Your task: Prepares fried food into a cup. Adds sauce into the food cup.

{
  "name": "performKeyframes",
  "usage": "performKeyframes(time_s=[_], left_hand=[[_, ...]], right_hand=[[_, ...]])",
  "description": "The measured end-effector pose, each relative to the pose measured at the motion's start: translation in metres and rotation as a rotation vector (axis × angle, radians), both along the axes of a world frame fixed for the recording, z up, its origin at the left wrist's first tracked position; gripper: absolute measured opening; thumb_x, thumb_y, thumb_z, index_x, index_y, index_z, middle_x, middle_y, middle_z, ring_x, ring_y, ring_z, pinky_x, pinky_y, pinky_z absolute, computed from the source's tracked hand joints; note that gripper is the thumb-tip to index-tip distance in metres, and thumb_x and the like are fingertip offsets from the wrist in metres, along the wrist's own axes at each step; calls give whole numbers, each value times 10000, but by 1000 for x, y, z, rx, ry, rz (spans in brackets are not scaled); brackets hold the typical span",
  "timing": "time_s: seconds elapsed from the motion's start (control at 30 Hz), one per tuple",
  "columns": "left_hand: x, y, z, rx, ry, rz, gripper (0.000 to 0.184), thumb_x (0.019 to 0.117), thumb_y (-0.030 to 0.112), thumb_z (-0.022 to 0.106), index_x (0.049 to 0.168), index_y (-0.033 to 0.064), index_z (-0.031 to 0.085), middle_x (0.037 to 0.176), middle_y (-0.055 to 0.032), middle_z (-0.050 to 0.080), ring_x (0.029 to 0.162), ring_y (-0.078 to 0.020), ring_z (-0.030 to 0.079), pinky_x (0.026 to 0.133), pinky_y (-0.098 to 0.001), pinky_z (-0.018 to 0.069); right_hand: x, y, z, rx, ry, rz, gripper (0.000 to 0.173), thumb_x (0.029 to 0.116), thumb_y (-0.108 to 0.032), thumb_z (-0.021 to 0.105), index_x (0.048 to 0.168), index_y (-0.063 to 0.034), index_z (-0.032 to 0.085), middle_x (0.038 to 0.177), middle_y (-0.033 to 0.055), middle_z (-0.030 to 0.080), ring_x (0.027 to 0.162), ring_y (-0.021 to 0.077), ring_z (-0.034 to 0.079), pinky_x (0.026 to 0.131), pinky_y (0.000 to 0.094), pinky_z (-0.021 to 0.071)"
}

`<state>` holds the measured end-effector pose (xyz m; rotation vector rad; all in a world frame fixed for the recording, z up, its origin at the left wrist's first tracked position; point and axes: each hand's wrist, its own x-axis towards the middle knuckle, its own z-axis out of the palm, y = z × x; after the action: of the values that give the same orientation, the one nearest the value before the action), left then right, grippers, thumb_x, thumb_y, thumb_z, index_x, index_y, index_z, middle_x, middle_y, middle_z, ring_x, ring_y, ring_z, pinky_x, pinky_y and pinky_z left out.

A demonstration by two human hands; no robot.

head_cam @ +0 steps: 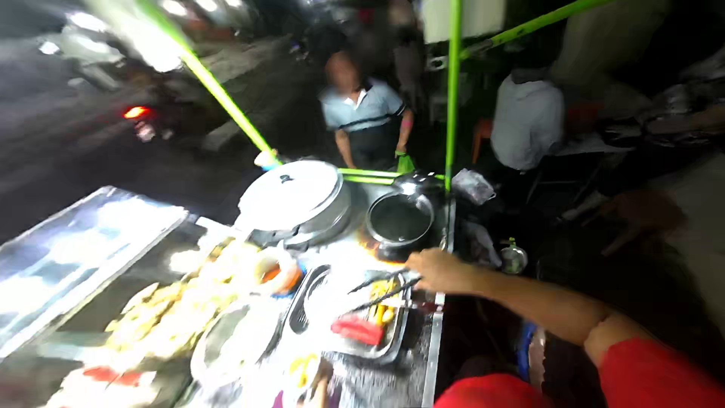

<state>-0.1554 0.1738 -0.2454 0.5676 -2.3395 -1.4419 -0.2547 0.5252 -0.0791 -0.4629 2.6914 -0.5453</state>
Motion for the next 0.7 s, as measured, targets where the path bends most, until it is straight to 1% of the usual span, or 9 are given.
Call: performKeyframes(time_s=[0.07,0.13,0.17,0.27,0.37,0.47,0.53,0.63,0.7], left_hand=[[5,3,2,51,31,0,729,778,76,808,1390,-138,477,1311,-310,605,1215,-328,619,1062,-455,491],[9,11,14,53,-29,35,695,785,78,816,1378,-113,508,1275,-277,640,1174,-300,651,1036,-440,518],[8,16,18,54,-56,51,694,783,65,821,1377,-115,509,1264,-281,644,1160,-308,655,1028,-445,519],[13,24,10,48,-95,78,721,773,101,849,1375,-112,514,1269,-278,643,1167,-315,657,1026,-450,527],[21,33,5,37,-103,80,690,759,125,851,1339,-105,556,1272,-280,637,1181,-345,635,1036,-495,500],[27,42,1,49,-118,83,713,762,96,854,1373,-88,537,1279,-264,646,1178,-324,655,1034,-478,517],[31,45,-4,49,-106,81,713,761,89,855,1373,-90,534,1276,-261,651,1172,-318,664,1030,-465,528],[37,44,-10,31,-94,73,724,769,137,856,1382,-84,541,1304,-254,643,1188,-323,660,1037,-472,527],[39,42,-15,21,-82,67,736,767,157,859,1388,-77,542,1317,-250,640,1211,-322,652,1057,-479,519]], right_hand=[[-6,8,3,120,-47,45,447,1018,-269,643,1380,-12,595,1374,238,606,1245,454,591,1030,645,454],[-12,7,-3,256,-25,162,404,1032,-277,632,1334,-9,630,1307,202,642,1169,414,636,982,599,497],[-15,4,-4,327,-16,213,394,1030,-287,636,1320,-21,644,1285,180,653,1144,393,649,967,580,511],[-20,-18,2,487,-57,317,379,1029,-285,630,1314,-36,646,1278,164,655,1140,385,645,942,573,512],[-22,-47,5,578,-66,380,337,1030,-207,614,1282,16,633,1291,200,638,1163,408,627,941,573,501],[-20,-72,12,657,-69,438,277,1027,-69,556,1255,68,632,1323,227,605,1191,419,605,957,563,496],[-20,-80,20,704,-89,450,261,1029,-35,529,1241,74,635,1312,233,612,1182,425,611,947,569,502],[-28,-79,29,735,-84,449,280,1036,-115,558,1232,72,631,1260,261,636,1146,459,631,898,612,517],[-37,-72,38,686,-35,466,378,1044,-236,595,1310,31,620,1310,229,624,1173,438,626,940,605,508]])
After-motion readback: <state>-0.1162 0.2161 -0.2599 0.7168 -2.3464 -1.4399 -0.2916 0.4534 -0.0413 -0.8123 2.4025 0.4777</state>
